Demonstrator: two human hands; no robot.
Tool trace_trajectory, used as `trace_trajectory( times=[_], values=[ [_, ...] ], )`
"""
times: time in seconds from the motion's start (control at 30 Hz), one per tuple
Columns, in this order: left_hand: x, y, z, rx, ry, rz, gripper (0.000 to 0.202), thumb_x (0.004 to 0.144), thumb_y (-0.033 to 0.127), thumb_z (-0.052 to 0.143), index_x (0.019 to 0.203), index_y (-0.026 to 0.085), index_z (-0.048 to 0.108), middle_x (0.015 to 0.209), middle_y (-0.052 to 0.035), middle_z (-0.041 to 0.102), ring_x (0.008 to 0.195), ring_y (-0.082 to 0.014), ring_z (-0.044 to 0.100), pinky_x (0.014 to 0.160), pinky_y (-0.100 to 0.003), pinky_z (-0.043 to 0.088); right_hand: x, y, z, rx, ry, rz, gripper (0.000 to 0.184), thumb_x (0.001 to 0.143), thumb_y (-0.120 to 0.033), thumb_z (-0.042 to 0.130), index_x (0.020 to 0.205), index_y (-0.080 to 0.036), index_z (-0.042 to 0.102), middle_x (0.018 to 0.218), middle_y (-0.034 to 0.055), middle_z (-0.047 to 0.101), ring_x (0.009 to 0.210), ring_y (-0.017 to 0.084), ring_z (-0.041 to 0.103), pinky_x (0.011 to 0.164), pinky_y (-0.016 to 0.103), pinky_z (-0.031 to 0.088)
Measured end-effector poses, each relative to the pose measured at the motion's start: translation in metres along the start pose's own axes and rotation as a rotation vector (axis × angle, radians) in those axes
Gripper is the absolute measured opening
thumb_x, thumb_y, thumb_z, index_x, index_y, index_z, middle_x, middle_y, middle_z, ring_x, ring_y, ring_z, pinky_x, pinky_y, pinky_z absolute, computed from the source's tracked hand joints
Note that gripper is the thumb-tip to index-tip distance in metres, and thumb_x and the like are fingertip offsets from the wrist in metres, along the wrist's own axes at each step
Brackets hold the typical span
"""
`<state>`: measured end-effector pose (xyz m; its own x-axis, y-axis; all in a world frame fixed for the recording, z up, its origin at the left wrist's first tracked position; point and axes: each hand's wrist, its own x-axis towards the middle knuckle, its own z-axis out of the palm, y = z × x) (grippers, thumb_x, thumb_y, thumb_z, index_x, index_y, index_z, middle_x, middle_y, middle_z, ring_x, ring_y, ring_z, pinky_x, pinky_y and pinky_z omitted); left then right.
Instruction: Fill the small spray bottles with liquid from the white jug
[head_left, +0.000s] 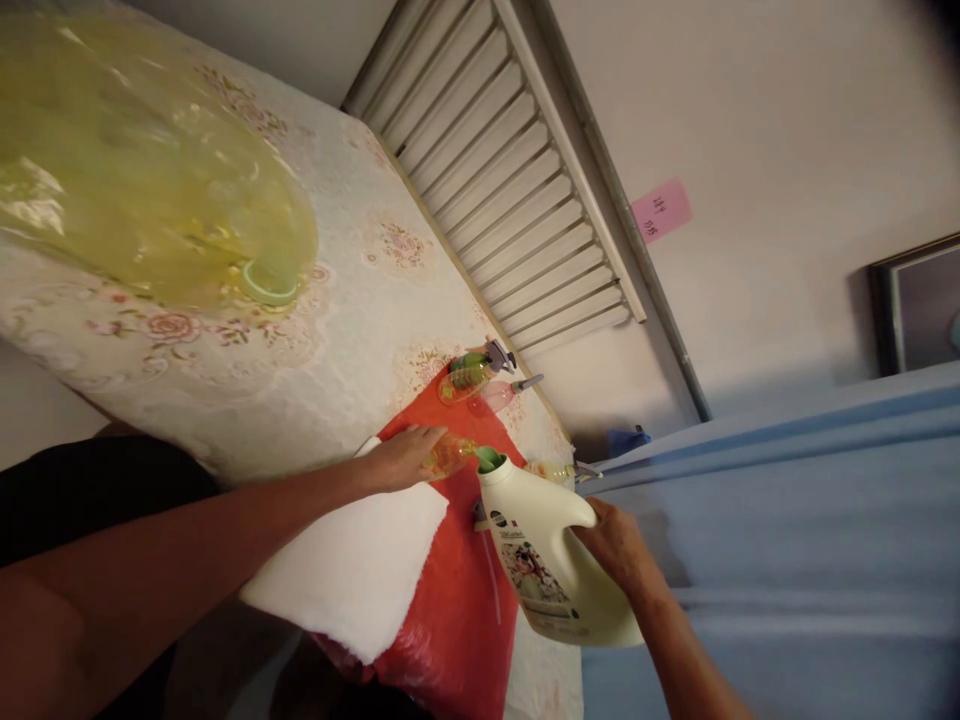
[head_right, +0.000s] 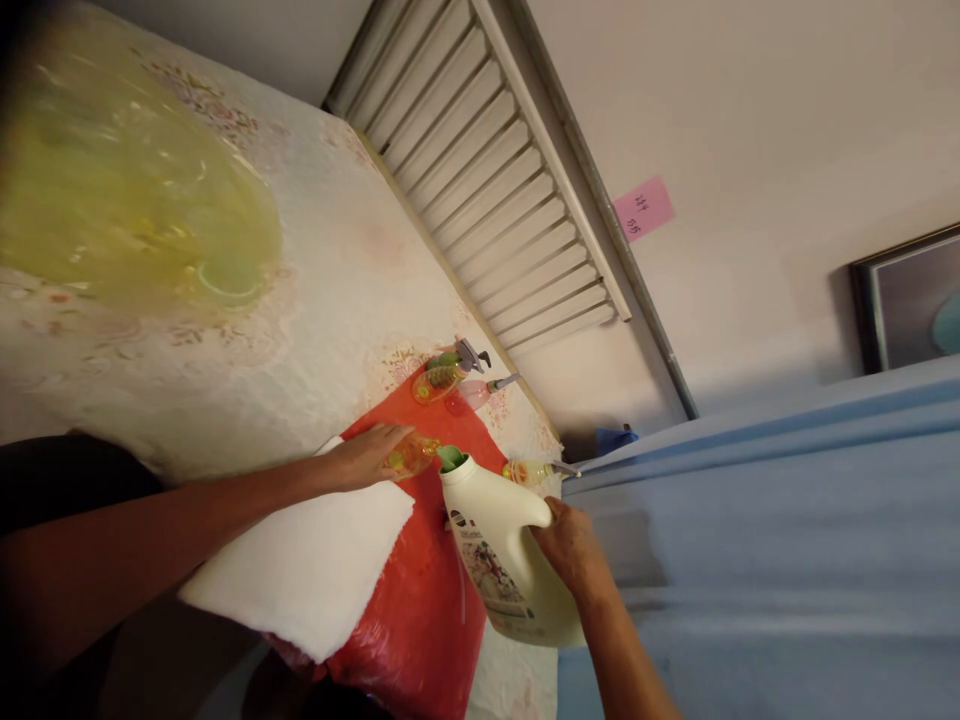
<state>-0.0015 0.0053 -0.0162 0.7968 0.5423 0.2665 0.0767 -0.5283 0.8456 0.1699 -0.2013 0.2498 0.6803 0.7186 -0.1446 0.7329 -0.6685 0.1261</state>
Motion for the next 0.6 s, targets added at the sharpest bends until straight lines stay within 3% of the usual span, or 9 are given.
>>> trace_trajectory(
  times=[0.33,0.6],
  values=[
    [-0.0014,0.0049,-0.0037,0.006,-0.002,0.004,0.07,0.08,0.03,0.068,0.144,0.018,0.04,0.139,-0.0136,0.057,0.129,-0.0328,0.051,0.106,-0.041,0.042,-0.0004,-0.0035,-0.0027,-0.002,-0.007,0.0,0.014,0.079,-0.028,0.056,0.075,-0.019,0.067,0.074,0.0049,0.073,0.074,0.021,0.069,0.06,0.024,0.043],
    [0.0005,-0.0004,0.0008,-0.016,0.009,0.009,0.072,0.082,0.04,0.068,0.145,0.02,0.039,0.14,-0.0132,0.056,0.13,-0.0333,0.051,0.106,-0.042,0.042,-0.001,-0.0043,-0.0034,-0.012,-0.005,-0.006,0.014,0.078,-0.027,0.056,0.076,-0.019,0.068,0.074,0.0052,0.073,0.075,0.021,0.069,0.061,0.025,0.043]
  ],
)
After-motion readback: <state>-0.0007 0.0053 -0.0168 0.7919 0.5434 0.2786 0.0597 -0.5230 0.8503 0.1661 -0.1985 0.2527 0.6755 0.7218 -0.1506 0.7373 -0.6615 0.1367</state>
